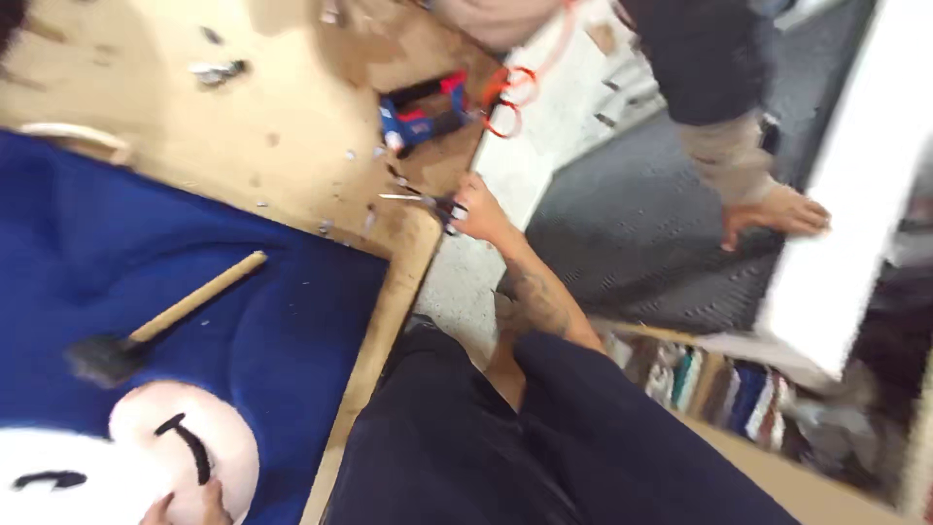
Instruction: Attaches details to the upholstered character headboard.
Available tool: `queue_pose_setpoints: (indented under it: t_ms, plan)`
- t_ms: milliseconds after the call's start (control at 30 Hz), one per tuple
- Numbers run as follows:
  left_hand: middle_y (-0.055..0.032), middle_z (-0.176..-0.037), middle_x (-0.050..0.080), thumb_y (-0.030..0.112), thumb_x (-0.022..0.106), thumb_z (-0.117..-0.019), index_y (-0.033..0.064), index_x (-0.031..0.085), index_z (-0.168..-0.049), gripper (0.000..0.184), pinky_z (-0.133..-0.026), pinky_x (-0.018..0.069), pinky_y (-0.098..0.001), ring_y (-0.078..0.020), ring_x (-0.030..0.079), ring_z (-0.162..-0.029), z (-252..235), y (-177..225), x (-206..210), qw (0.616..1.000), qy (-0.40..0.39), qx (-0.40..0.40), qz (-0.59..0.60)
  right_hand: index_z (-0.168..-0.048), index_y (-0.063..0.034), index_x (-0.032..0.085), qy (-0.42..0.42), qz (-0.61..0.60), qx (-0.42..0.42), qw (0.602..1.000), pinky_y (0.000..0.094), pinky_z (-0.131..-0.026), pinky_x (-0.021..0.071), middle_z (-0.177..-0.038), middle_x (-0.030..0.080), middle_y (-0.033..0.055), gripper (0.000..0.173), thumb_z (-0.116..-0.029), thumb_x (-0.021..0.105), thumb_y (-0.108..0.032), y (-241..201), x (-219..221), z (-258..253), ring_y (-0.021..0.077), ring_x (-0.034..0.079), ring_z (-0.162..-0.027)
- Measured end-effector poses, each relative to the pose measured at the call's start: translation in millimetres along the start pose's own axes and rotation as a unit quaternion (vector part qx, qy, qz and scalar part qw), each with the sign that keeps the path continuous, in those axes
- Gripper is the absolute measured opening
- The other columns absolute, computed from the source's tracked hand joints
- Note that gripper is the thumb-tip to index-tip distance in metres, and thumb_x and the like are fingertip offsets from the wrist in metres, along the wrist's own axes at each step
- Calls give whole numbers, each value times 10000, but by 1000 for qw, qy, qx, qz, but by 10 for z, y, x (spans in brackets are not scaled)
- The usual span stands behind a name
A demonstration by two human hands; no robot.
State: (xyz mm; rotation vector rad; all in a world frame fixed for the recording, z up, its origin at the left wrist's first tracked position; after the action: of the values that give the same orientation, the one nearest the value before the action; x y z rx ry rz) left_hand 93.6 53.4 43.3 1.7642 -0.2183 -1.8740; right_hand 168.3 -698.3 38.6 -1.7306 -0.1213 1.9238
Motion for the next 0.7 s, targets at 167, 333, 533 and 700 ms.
queue_pose_setpoints:
  t_ms: [167,333,533,700]
  plan:
    - [-245,-1499,495,417,823,-839,-20,565,-1392,750,-1210,367,-462,-336,441,-1433,98,-49,-18,996,57,-8,74,-1134,-42,731,-329,-162,35,930,489,-816,593,-997,735,134,314,-920,739,-272,-383,103,421,237,706,-870]
    - [-21,-1498,552,464,785,-873,194,787,-1076,338,-1233,243,-566,-250,408,-1459,91,-278,-87,993,73,-76,55,-1056,-104,720,-494,-185,-57,847,359,-761,627,-1053,731,24,346,-744,772,-243,-1249,534,658,134,711,-903]
    - [26,-1457,603,369,692,-977,240,814,-1034,186,-1245,100,-629,-229,399,-1479,79,-289,32,989,132,-50,43,-854,-85,677,-493,-62,-409,765,387,-718,550,-925,683,63,518,-801,797,-587,-3294,878,521,162,647,-853]
    - [59,-1482,584,479,676,-967,296,806,-1073,249,-1246,7,-644,-208,388,-1490,101,-361,133,988,144,-31,47,-788,-104,650,-561,122,-472,669,432,-622,522,-773,624,44,611,-748,753,-705,-4495,1591,274,189,616,-709]
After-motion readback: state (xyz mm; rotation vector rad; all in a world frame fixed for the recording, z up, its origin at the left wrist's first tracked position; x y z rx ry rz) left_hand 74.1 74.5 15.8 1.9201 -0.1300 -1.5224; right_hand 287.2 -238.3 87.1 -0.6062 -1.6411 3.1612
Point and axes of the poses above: each hand's wrist, its own z-axis away from the middle knuckle, its own x-axis out of the palm, y = z × x, the point moved 4 cm from there along -z, towards the middle knuckle
